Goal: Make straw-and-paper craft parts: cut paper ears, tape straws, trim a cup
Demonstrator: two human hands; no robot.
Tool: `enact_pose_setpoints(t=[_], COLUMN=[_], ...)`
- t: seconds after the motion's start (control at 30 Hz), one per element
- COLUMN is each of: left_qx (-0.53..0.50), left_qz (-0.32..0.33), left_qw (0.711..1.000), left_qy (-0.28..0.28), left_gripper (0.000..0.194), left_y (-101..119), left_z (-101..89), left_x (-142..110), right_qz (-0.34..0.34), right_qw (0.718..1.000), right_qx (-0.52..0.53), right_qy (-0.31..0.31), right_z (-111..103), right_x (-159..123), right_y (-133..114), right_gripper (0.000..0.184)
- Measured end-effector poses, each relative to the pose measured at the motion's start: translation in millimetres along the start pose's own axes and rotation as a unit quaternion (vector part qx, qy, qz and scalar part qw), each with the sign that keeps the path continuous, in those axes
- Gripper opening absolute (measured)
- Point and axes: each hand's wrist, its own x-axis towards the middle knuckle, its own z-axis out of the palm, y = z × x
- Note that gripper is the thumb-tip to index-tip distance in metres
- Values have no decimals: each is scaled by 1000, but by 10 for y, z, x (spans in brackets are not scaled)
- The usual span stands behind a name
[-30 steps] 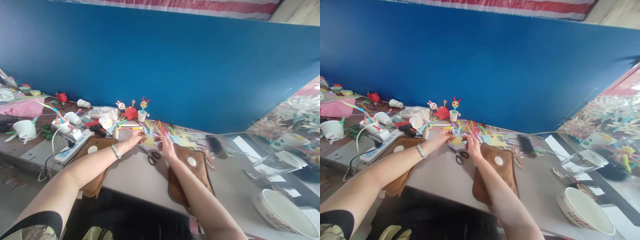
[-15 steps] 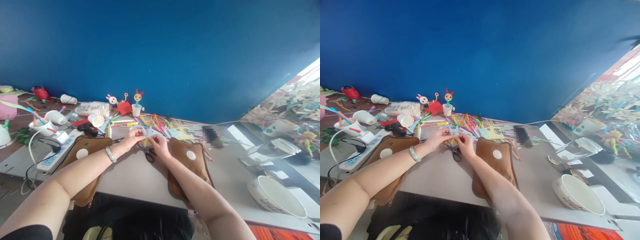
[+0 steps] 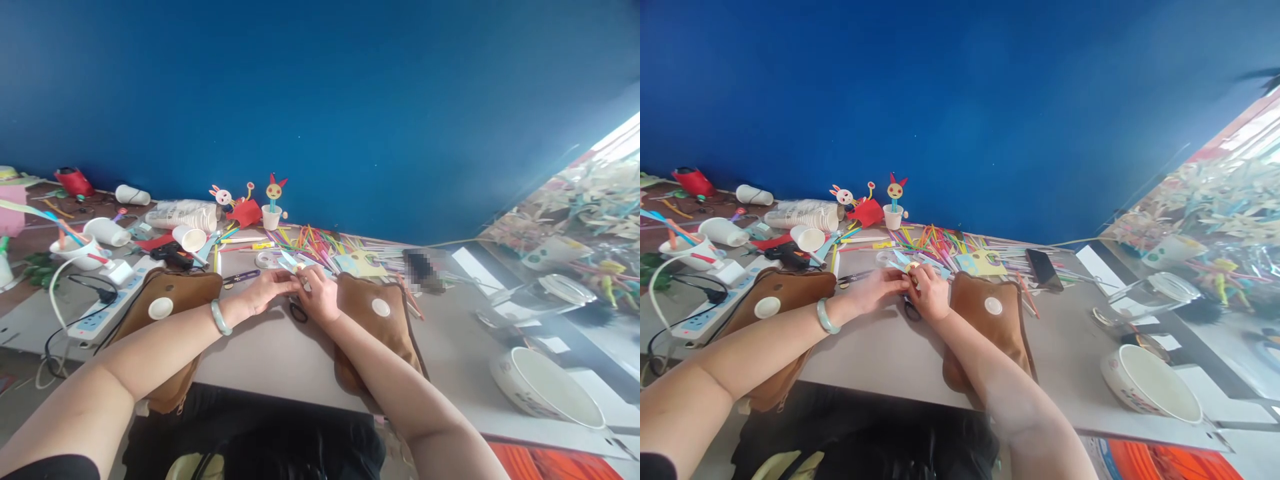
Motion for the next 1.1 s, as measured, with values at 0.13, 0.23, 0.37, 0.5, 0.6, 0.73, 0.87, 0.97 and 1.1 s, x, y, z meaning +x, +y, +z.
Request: enact_pose_setpoints(t=[0.13,0.23,0.37,0.5,0.6,0.73,0.87,0.97,1.1], left_qx=[-30,-22,33,96,126,155,166,142,136], left_qz=[-39,-50,-79,-85,-81,-88,-81,-64,-47], left_qw=[998,997,990,987,986,981,978,983,985], left_qy=[30,60,115,98,74,70,100,101,95], left_gripper=[34,37,33,34,33,28,26,30,34], left_y=[-3,-3,16,41,41,17,-11,-23,-28], left_z=[-80,-158,-236,-241,-220,-199,-178,-152,-123], left_x=[61,107,140,131,110,84,54,41,37], right_qz=[-54,-61,54,254,334,327,321,326,323], right_qw=[998,998,995,946,886,874,874,868,869], right_qx=[-10,5,79,201,312,342,352,364,364], right_qy=[-13,-29,-6,-14,-72,-108,-98,-92,-92], right_z=[20,23,11,13,27,39,31,19,9], right_x=[-28,-38,-14,35,59,72,75,73,72], right_y=[-9,-44,-72,-41,-9,-2,-17,-20,-21], right_gripper=[19,18,18,32,37,34,33,32,31])
